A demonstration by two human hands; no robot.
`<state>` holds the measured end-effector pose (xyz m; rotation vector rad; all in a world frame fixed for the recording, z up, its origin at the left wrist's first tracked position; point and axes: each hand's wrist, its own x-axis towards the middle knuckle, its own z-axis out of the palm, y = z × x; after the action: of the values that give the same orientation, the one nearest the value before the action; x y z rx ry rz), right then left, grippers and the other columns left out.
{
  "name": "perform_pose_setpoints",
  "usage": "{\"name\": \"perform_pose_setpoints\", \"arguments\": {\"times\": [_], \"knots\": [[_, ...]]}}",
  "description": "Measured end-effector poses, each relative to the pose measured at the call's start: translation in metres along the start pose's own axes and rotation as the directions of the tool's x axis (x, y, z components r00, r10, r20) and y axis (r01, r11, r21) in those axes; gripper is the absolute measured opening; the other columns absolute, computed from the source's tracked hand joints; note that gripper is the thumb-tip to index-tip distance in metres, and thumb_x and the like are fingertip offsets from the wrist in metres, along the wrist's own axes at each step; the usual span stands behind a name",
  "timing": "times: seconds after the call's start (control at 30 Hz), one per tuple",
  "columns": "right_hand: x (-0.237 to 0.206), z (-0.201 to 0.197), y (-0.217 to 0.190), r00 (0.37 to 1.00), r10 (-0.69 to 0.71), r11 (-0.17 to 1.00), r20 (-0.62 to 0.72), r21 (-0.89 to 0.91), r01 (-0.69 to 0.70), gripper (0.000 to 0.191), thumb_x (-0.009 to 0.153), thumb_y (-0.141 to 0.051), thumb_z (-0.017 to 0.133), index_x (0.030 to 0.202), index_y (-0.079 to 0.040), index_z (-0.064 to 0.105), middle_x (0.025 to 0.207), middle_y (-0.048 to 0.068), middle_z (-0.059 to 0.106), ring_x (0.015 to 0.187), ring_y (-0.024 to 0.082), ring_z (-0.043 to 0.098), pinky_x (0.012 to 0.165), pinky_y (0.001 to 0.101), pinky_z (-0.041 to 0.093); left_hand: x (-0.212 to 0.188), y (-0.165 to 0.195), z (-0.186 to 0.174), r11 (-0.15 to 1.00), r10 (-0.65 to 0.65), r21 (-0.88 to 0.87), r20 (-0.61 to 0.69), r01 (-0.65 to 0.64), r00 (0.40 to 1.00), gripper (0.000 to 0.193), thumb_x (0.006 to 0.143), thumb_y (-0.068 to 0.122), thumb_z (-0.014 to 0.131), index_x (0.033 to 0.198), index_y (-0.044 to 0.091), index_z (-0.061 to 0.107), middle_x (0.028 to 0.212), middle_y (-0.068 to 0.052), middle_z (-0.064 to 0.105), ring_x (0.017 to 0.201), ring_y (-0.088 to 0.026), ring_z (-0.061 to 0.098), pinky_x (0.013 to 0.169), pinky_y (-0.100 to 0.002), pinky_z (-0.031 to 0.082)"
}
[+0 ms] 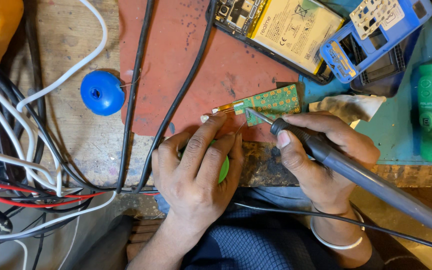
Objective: The person removes a small green circuit board from a blue plastic housing and places it on the workbench. They then use a soldering iron and solder wire to apply solder to several points on the board, cleaning the iron tip with a cloth between applications.
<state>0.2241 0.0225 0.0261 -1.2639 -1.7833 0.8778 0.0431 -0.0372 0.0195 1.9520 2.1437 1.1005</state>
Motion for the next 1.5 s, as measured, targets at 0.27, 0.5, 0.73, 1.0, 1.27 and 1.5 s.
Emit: {"name": "perform_pose_setpoints", "arguments": {"times": [0.27, 0.5, 0.73, 1.0, 1.27, 1.5], "knots": [[-0.001, -0.002, 0.003, 1.0, -0.009, 1.0, 0.011, 0.022, 0.009, 0.024, 0.1, -0.013, 0.081, 0.109, 0.006, 0.071, 0.095, 0.012, 0.075, 0.079, 0.011, 0.069, 0.076, 0.0214, 0.055, 0.0, 0.0, -0.001, 1.0, 0.0, -0.002, 0.003, 0.0, 1.0, 0.02, 0.091, 0.014, 0.087, 0.106, 0.013, 0.074, 0.127, 0.001, 0.071, 0.104, -0.023, 0.062, 0.089, -0.036, 0.046], [-0.003, 0.0, 0.001, 0.999, 0.043, 0.999, -0.024, 0.023, -0.042, 0.027, 0.101, -0.016, 0.082, 0.113, 0.007, 0.072, 0.098, 0.013, 0.075, 0.081, 0.012, 0.069, 0.077, 0.022, 0.055, 0.001, 0.0, -0.002, 1.0, -0.001, 0.001, 0.012, 0.001, 1.0, 0.019, 0.091, 0.014, 0.087, 0.105, 0.013, 0.074, 0.127, 0.001, 0.071, 0.104, -0.023, 0.062, 0.089, -0.037, 0.046], [-0.003, 0.0, 0.002, 0.999, -0.004, 1.0, -0.045, -0.002, 0.004, 0.028, 0.1, -0.019, 0.083, 0.111, 0.004, 0.072, 0.101, 0.011, 0.076, 0.086, 0.012, 0.07, 0.082, 0.0217, 0.056, 0.002, 0.001, -0.001, 1.0, -0.001, -0.005, -0.003, 0.001, 1.0, 0.019, 0.092, 0.013, 0.086, 0.106, 0.013, 0.074, 0.126, 0.001, 0.071, 0.104, -0.023, 0.062, 0.089, -0.036, 0.046], [-0.004, 0.001, 0.001, 1.0, 0.007, 1.0, -0.012, 0.0, -0.007, 0.024, 0.098, -0.011, 0.082, 0.111, 0.005, 0.071, 0.096, 0.011, 0.075, 0.077, 0.01, 0.068, 0.073, 0.0208, 0.055, 0.002, 0.001, -0.001, 1.0, 0.0, -0.007, -0.003, 0.0, 1.0, 0.019, 0.092, 0.013, 0.086, 0.107, 0.012, 0.073, 0.126, 0.0, 0.07, 0.104, -0.022, 0.062, 0.089, -0.036, 0.046], [-0.001, 0.002, -0.003, 1.0, -0.019, 1.0, -0.004, 0.021, 0.019, 0.021, 0.098, -0.008, 0.08, 0.111, 0.005, 0.07, 0.099, 0.013, 0.075, 0.081, 0.012, 0.069, 0.076, 0.0215, 0.056, 0.002, 0.001, -0.001, 1.0, -0.002, -0.012, -0.001, 0.002, 1.0, 0.02, 0.092, 0.014, 0.087, 0.106, 0.012, 0.073, 0.126, 0.001, 0.07, 0.104, -0.023, 0.062, 0.089, -0.036, 0.046], [0.001, 0.003, -0.007, 1.0, -0.012, 1.0, -0.001, 0.014, 0.012, 0.023, 0.097, -0.009, 0.079, 0.113, 0.005, 0.069, 0.101, 0.013, 0.074, 0.081, 0.012, 0.07, 0.075, 0.0218, 0.057, 0.002, 0.001, -0.001, 1.0, 0.002, -0.011, 0.003, -0.002, 1.0, 0.019, 0.092, 0.014, 0.087, 0.106, 0.012, 0.073, 0.126, 0.001, 0.07, 0.104, -0.022, 0.062, 0.089, -0.036, 0.046]]}}
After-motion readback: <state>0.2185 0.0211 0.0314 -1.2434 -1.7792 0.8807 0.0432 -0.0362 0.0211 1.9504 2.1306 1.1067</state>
